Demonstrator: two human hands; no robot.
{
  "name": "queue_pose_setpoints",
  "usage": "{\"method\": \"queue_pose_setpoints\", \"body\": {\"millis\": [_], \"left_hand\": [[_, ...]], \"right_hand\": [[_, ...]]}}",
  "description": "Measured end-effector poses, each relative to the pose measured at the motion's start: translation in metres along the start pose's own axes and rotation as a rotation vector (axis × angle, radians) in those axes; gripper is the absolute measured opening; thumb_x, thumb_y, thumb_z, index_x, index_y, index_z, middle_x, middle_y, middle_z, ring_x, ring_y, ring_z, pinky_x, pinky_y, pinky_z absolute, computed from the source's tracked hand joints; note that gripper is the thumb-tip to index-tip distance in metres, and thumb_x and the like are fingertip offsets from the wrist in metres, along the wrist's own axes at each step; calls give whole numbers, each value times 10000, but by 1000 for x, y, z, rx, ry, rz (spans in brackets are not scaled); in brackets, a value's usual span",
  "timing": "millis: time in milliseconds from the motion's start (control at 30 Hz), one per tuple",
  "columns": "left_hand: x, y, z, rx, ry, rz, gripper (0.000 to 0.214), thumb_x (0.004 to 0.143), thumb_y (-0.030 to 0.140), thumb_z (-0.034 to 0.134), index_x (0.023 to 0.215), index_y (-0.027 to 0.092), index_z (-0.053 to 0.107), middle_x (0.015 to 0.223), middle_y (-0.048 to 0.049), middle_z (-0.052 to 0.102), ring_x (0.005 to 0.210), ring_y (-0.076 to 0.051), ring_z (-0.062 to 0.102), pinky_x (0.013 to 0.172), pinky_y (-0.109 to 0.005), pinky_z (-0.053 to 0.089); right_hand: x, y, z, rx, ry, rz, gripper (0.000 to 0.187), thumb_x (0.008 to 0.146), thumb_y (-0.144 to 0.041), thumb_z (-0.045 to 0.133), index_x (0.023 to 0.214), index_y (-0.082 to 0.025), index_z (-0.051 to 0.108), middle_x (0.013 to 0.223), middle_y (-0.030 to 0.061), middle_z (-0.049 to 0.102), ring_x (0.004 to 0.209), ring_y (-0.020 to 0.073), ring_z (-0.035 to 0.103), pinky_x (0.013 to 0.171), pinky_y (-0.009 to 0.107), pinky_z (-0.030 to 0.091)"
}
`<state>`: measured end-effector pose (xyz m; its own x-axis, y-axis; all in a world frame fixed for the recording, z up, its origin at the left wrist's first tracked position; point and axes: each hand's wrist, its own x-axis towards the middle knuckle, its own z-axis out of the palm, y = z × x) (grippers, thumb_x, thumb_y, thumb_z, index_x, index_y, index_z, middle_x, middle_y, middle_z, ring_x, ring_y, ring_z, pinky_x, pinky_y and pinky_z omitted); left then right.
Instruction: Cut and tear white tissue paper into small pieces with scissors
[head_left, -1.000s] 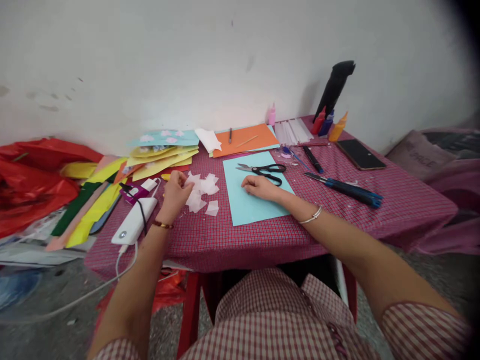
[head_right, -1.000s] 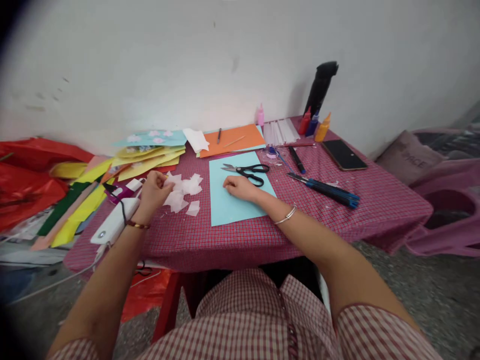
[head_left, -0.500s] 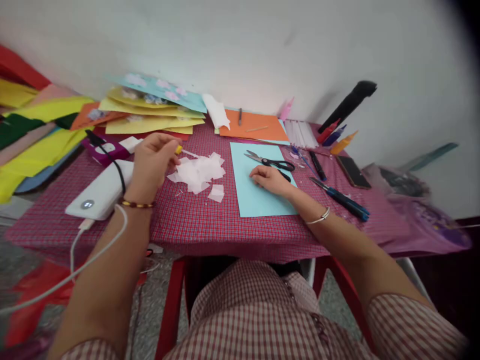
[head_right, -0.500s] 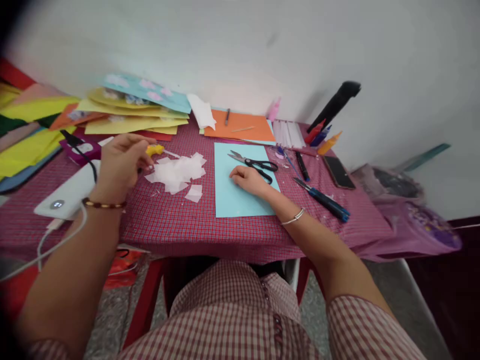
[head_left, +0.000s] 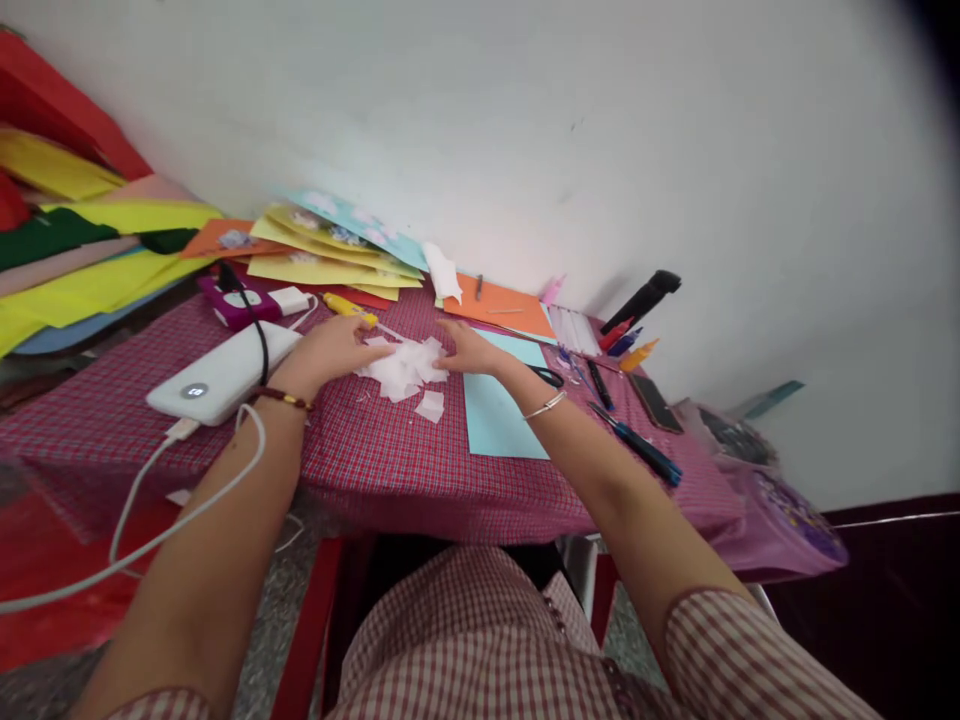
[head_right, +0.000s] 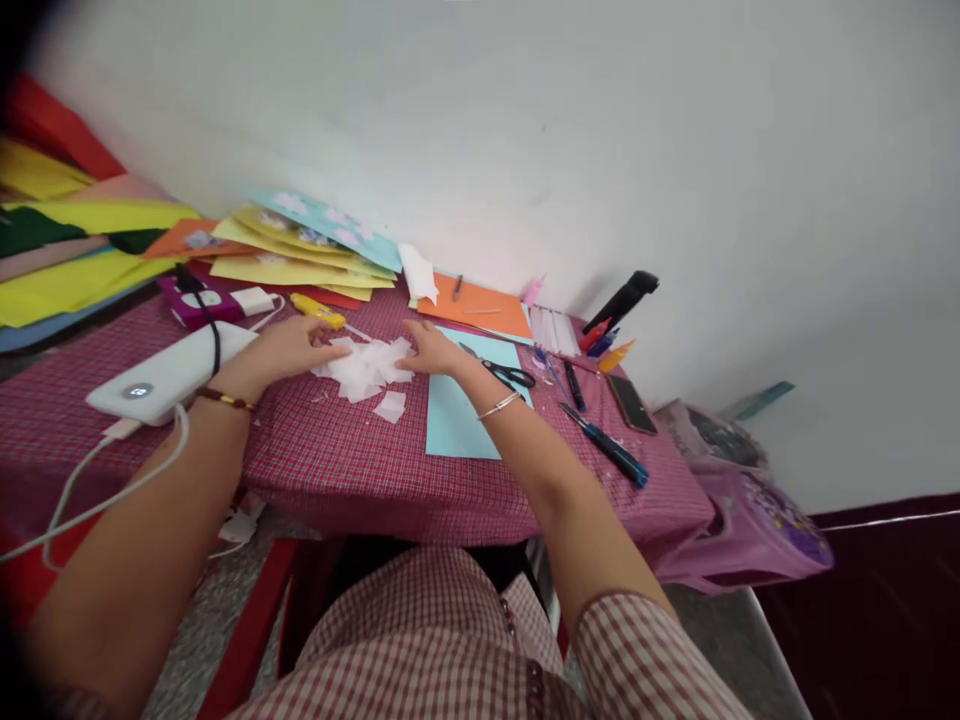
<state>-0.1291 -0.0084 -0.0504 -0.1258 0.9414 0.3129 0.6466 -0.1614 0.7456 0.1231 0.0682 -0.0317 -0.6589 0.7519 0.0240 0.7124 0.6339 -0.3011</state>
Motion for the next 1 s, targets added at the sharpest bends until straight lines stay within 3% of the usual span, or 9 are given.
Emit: {"method": "queue_pose_setpoints", "body": {"millis": [133,300,367,467,633,767,867,933,1000], "left_hand": [[1,-9,8,302,-224,101,565,480,495,831,939,205,673,1054,-137,675,991,-353,625,827,-395,465],[0,-1,22,306,-250,145,151,553,215,707,565,212,556,648,-68,606,681,-265,591,669,-343,427],[2,4,25,278,-245,158,187,569,151,627,486,220,474,546,-42,540,600,-225,535,619,-322,392],[1,10,20,226,-195,163,142,613,170,578,512,214,487,546,-23,531,563,-190,483,576,-304,353],[-2,28,1,156,-81,107,113,723,267,526,679,183,587,590,-2,555,566,-162,479,538,-271,334],[9,50,7,186,-164,54,73,693,219,564,644,182,603,570,-7,567,566,-167,507,560,-279,357],[18,61,23,262,-205,33,134,694,244,614,576,194,577,543,-16,546,603,-191,524,611,-302,372],[20,59,29,294,-106,16,222,780,359,586,641,186,591,621,-44,585,697,-216,552,680,-325,385],[20,50,28,296,17,-13,363,896,454,429,743,170,594,733,-83,618,809,-238,564,751,-348,388]], "right_hand": [[19,-2,-2,-93,-167,-4,990,661,-370,818,1494,-114,349,1471,229,427,1343,374,428,1091,466,370],[31,-21,6,3,-137,-57,507,627,-176,769,1123,-121,683,1114,132,682,1054,289,613,893,331,456],[31,-28,12,57,-109,-62,312,654,-114,685,966,-110,712,933,85,708,897,236,636,781,284,448],[24,-31,16,158,-43,-45,205,685,-94,594,868,-110,683,784,24,673,752,163,607,661,229,410],[7,-19,5,357,66,-11,165,737,-141,537,884,-108,604,758,-5,599,676,113,545,587,197,393],[-1,-10,0,465,101,4,130,738,-160,563,858,-113,580,755,-7,565,660,110,511,577,209,392],[-7,-6,4,522,105,4,313,755,-190,622,1052,-98,587,917,45,620,781,144,561,672,246,465],[-13,0,6,563,90,12,498,778,-212,653,1246,-101,527,1087,98,624,897,176,586,750,287,510],[-22,10,8,626,69,44,567,822,-228,633,1353,-123,464,1196,135,599,939,195,598,744,315,545]]}}
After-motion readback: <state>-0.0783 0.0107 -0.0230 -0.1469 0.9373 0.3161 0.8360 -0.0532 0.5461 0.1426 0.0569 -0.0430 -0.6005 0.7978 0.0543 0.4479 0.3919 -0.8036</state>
